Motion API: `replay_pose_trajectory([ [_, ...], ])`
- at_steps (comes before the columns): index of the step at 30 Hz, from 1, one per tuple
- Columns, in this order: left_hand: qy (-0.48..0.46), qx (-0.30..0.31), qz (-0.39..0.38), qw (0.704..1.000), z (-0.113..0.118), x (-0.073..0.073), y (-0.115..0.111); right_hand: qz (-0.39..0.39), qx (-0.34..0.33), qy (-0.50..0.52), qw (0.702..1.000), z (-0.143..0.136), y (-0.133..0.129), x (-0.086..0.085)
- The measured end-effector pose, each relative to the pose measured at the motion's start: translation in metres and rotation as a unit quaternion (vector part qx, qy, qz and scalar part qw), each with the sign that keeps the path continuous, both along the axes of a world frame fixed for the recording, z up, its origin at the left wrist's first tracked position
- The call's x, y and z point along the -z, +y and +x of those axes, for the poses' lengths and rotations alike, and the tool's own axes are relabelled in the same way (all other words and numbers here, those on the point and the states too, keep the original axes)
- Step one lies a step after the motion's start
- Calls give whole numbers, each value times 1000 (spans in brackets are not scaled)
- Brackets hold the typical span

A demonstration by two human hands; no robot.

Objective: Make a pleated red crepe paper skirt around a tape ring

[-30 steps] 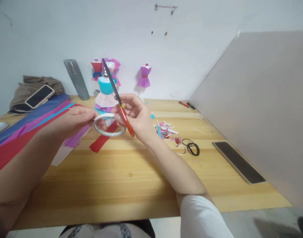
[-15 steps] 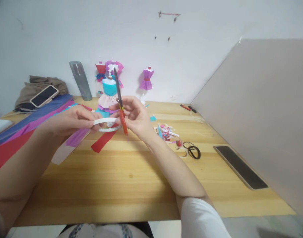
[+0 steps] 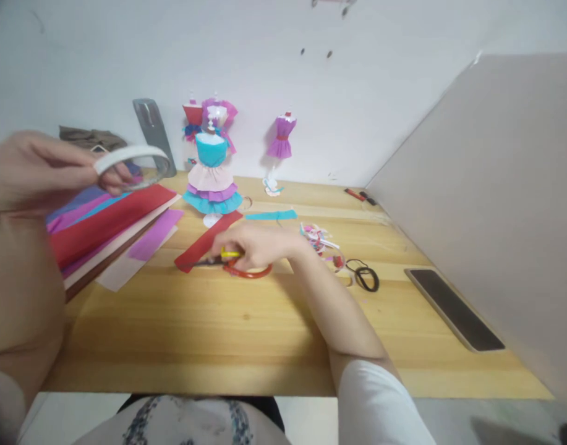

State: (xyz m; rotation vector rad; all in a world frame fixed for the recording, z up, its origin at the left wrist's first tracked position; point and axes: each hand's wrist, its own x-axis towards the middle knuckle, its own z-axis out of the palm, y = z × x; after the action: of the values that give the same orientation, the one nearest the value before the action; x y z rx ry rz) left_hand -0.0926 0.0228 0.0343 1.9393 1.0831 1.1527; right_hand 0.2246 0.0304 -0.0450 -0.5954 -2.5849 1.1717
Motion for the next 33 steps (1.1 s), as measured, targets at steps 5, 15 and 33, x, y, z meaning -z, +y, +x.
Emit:
replay_pose_trajectory([
  [5,-119,-39,44,991,10,6,-1,160,62,-190,967,-37,-20,26],
  [15,-89,19,46,995,9,4,4,221,118,-172,953,-51,-12,35],
  [33,-10,87,8,996,32,11,-4,333,164,-220,902,-56,18,77],
])
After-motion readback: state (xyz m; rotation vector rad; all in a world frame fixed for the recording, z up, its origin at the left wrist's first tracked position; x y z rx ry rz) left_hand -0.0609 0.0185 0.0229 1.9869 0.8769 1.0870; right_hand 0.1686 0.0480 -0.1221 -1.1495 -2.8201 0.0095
